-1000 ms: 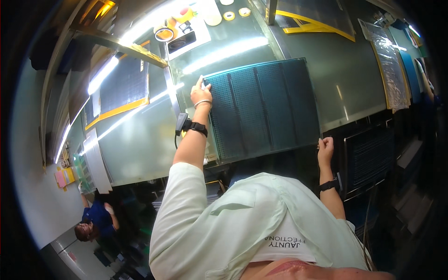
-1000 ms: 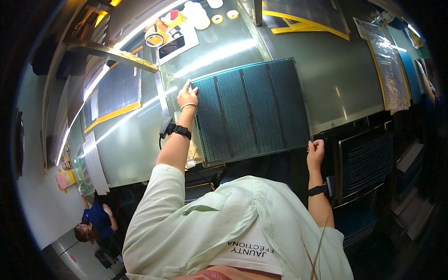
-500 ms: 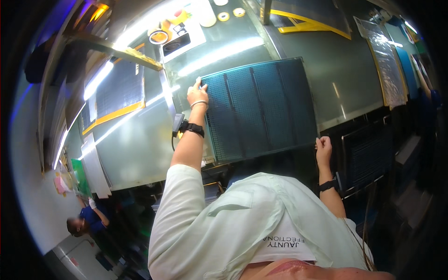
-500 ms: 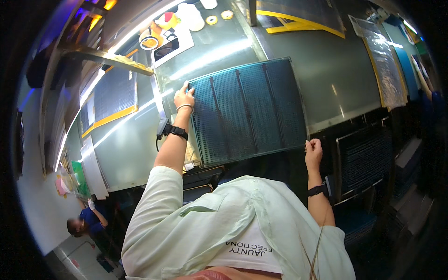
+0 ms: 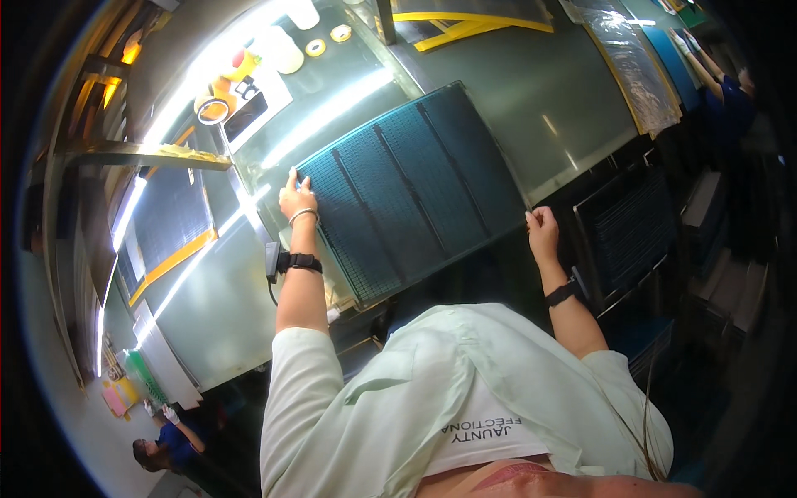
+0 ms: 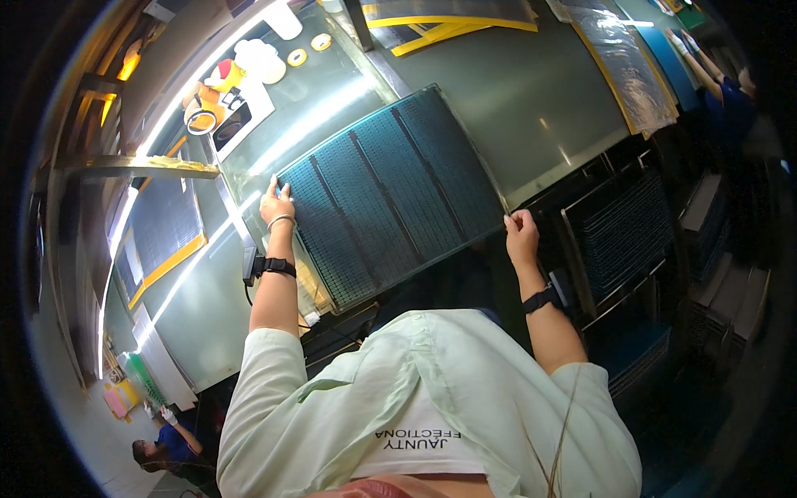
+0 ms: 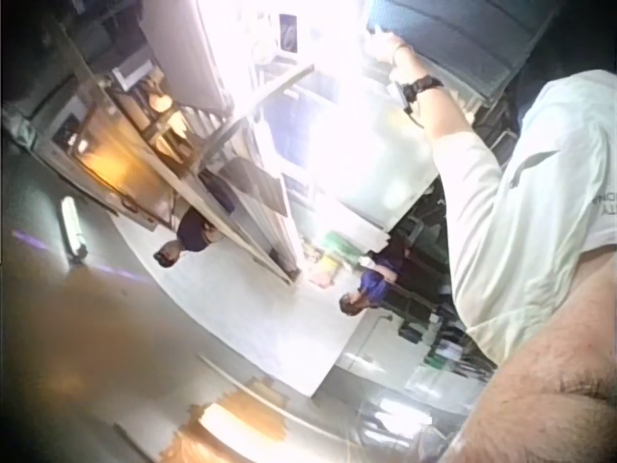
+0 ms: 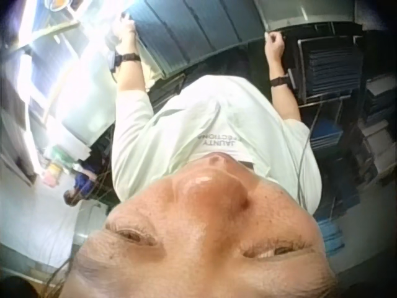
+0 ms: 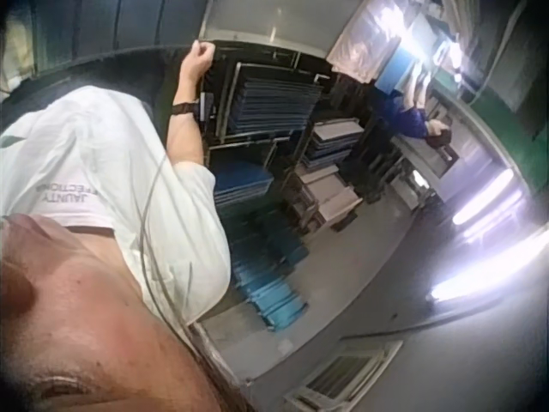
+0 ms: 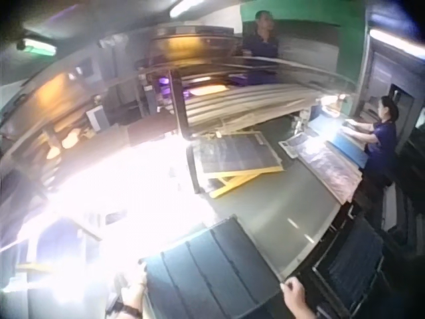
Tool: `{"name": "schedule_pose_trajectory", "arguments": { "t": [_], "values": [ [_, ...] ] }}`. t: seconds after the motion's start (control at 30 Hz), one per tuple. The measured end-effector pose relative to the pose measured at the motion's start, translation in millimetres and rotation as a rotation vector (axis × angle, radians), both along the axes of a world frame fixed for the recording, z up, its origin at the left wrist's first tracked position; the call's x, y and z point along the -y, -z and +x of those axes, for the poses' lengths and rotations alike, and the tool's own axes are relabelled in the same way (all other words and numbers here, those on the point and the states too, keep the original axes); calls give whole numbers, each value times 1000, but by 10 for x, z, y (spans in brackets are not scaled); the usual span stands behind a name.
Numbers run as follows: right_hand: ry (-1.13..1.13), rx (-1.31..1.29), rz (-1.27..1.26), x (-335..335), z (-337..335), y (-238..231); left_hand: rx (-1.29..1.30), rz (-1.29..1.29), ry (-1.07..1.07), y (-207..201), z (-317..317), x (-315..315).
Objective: Moving large rectangular circuit board panels between a drying rack and an inspection light table.
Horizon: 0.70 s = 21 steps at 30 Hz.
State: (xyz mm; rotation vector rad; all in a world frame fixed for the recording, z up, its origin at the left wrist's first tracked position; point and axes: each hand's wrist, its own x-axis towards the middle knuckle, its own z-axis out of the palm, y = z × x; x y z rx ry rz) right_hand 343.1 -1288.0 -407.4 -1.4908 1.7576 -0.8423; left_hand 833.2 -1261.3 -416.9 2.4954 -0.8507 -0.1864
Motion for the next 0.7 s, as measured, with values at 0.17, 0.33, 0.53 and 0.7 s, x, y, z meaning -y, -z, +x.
{"name": "schedule_pose_trajectory", "arguments": {
  "t": [0.17, 0.33, 0.53, 0.7],
  "values": [
    [-103, -205, -113, 177, -65, -30, 48, -9, 10, 167, 182, -37],
    [13, 311, 525, 416, -189, -207, -72, 19, -13, 130, 208, 19],
    [-172, 189, 542, 607, -133, -341, -132, -22, 7, 243, 440, -74],
    [-251, -118, 285, 567, -123, -281, -206, -99, 80, 217, 422, -73]
  ]
}}
